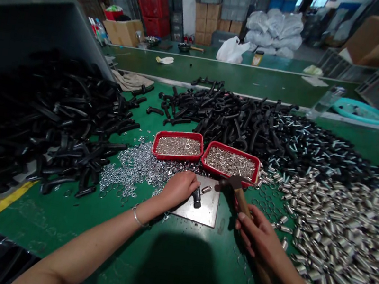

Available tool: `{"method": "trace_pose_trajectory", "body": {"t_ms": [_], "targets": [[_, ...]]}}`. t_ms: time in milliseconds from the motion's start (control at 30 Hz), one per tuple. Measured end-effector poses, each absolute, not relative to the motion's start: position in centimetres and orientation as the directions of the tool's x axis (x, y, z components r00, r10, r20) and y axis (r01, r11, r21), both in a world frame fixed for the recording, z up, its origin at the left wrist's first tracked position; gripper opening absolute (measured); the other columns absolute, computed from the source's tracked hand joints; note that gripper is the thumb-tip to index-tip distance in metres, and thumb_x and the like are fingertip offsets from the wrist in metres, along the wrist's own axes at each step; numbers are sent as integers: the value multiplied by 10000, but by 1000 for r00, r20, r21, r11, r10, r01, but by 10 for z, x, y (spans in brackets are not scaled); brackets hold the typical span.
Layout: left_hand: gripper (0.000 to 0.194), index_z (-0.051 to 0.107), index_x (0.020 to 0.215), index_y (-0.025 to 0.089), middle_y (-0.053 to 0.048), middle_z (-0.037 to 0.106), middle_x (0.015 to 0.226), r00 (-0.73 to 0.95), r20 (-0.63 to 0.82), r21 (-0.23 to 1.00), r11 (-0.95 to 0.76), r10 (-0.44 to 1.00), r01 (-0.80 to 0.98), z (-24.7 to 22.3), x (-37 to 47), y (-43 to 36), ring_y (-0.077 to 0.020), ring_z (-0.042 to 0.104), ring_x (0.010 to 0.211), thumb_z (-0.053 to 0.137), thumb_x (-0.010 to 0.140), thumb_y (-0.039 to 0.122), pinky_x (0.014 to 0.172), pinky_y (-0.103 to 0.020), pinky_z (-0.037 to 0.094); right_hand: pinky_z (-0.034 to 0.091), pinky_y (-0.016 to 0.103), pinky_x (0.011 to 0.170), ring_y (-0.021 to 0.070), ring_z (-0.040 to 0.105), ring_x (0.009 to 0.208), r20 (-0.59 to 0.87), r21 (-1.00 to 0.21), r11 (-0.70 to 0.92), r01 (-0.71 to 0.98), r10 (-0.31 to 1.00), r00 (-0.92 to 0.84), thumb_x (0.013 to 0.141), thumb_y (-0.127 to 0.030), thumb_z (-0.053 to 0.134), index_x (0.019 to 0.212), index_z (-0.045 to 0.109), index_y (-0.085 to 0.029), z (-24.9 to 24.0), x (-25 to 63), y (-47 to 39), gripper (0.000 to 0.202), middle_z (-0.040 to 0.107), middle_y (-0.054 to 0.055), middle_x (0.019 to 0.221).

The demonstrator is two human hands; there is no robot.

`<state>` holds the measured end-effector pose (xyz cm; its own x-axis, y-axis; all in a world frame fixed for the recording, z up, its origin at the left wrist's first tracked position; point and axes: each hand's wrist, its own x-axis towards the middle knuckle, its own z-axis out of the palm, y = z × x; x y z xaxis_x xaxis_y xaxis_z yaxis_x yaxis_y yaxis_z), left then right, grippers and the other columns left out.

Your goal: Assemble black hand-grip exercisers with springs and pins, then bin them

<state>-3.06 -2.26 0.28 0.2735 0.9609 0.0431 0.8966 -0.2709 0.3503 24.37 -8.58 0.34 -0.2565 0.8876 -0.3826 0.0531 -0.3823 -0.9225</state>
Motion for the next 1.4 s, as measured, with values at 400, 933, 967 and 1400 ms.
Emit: {"method": "trace_pose_trajectory", "body": {"t_ms": [400, 933, 967, 1400], "targets": [[1033, 186, 1534, 129, -185, 571, 1275, 361, 123, 374, -380, 924, 846, -2, -37, -56, -364, 528, 1174, 737, 775, 562, 1021, -532, 384, 494, 323, 714, 227, 678, 805, -80, -727, 245, 641, 898, -433, 1008, -441, 400, 1243, 542, -232, 45, 235, -78, 344, 711, 80, 974], [732, 336, 1467, 192, -130, 582, 1202, -57, 267, 769, -177, 962, 614, -2, -17, -100, -284, 557, 1145, 694, 861, 392, 1014, -500, 468, 438, 462, 1002, 306, 594, 1081, 160, -772, 293, 564, 949, -273, 944, -497, 509, 1045, 730, -216, 9, 198, -68, 371, 684, 127, 1109], [749, 312, 1479, 191, -140, 569, 1229, -52, 337, 749, -234, 940, 620, -2, -11, -106, -290, 544, 1167, 692, 866, 391, 1028, -509, 457, 469, 435, 961, 291, 621, 1030, 71, -870, 188, 456, 963, -260, 948, -512, 503, 1013, 740, -220, 10, 187, -72, 382, 702, 112, 1057], [297, 639, 1215, 195, -102, 656, 1158, 132, 350, 337, -256, 927, 906, 50, -144, 57, -246, 559, 1124, 455, 983, 216, 1015, -438, 422, 527, 291, 761, 233, 670, 858, -25, -982, -7, 190, 996, -91, 869, -601, 578, 988, 754, -170, -30, 128, -49, 480, 735, 82, 930]]}}
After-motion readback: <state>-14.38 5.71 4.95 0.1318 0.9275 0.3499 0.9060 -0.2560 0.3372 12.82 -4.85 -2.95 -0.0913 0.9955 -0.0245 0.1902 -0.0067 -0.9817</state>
